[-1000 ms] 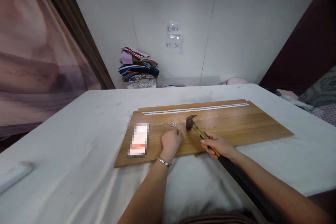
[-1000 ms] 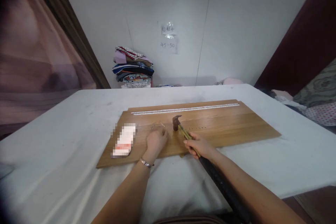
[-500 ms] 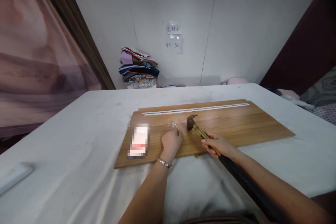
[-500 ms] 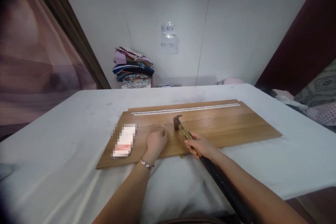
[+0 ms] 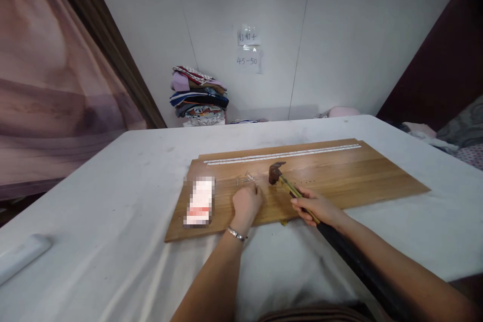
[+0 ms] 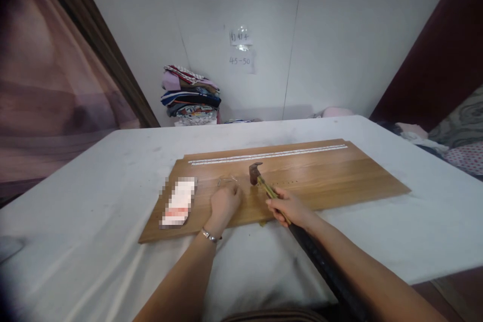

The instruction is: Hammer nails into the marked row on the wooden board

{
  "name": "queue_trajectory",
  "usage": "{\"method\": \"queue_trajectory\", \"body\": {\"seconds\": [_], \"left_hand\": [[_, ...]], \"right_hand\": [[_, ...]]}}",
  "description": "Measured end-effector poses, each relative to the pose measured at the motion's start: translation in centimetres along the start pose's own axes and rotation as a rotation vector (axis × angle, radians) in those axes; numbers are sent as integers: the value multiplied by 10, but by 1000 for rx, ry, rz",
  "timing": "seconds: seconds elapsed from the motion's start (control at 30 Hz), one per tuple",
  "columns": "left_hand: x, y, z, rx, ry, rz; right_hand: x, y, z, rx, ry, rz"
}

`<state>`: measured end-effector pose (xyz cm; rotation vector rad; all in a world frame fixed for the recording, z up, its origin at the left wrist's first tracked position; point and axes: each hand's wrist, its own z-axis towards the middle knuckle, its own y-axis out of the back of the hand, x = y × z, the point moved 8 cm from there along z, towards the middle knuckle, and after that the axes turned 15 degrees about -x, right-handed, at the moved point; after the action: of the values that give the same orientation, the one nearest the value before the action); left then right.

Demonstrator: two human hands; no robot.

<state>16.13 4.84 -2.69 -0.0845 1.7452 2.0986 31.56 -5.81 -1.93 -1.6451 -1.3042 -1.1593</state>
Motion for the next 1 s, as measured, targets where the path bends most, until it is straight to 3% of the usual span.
{"method": "queue_trajectory", "body": {"seconds": [1.0], "left_hand": [[0,2,-1,5,12,17]], "right_hand": [[-1,2,3,1,8,9]]}}
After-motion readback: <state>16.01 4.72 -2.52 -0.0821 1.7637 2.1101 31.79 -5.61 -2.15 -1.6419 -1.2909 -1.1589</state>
